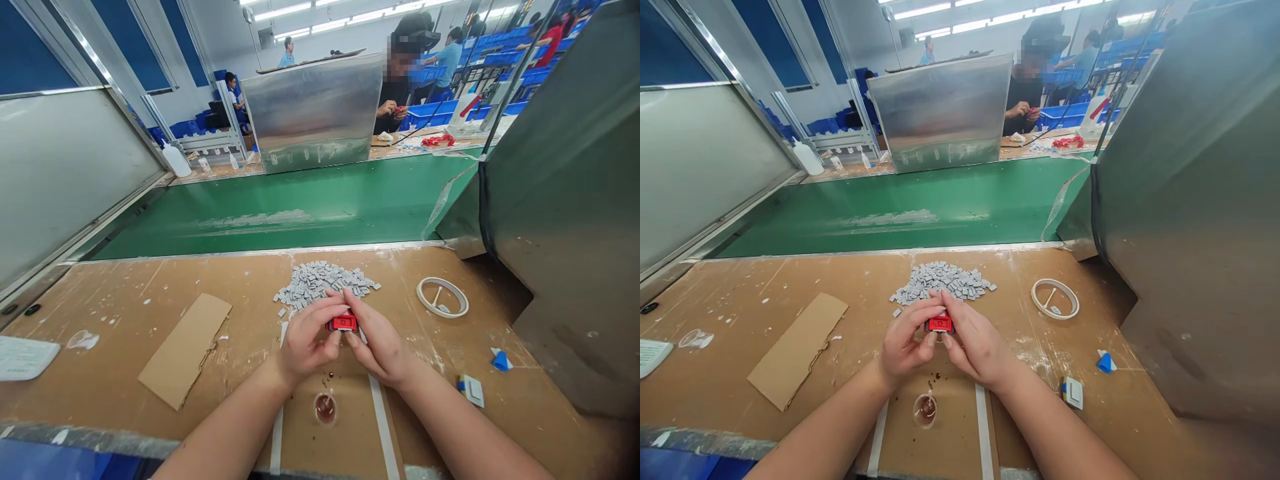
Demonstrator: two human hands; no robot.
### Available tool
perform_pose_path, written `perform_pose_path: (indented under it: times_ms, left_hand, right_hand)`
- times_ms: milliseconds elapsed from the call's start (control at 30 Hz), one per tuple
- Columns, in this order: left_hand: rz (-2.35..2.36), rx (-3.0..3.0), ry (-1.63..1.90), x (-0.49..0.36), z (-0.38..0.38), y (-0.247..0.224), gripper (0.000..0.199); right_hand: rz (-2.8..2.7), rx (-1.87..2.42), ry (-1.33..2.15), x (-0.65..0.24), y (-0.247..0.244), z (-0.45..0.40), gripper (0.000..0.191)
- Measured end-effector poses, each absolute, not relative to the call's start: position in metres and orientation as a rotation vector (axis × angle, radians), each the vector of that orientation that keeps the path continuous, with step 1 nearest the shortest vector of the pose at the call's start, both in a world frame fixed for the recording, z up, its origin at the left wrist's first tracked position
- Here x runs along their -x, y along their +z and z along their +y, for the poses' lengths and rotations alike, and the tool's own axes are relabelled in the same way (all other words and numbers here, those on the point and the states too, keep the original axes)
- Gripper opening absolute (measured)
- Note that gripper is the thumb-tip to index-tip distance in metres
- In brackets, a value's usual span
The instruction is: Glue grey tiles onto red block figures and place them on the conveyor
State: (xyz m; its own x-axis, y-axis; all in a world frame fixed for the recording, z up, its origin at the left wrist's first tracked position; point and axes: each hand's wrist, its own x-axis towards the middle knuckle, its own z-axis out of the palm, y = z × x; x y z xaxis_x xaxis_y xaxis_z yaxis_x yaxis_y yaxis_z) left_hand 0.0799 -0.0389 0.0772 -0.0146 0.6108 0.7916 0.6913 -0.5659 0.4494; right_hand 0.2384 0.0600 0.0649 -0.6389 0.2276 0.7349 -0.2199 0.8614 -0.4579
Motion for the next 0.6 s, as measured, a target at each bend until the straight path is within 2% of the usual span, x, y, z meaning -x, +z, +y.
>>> perform_pose_path:
  times_ms: [367, 600]
  left_hand:
    - [-1.432, 2.102, -1.761, -0.0802, -0.0377, 0.077, 0.034]
    - [-1.451, 2.091, -1.796, -0.085, -0.0404, 0.0818, 0.03]
  right_hand:
    - [-2.204, -0.038, 0.518, -0.2377, 0.0646, 0.0633, 0.076]
    - [-2.135, 0.018, 0.506, -0.2374, 0.0662, 0.0568, 0.071]
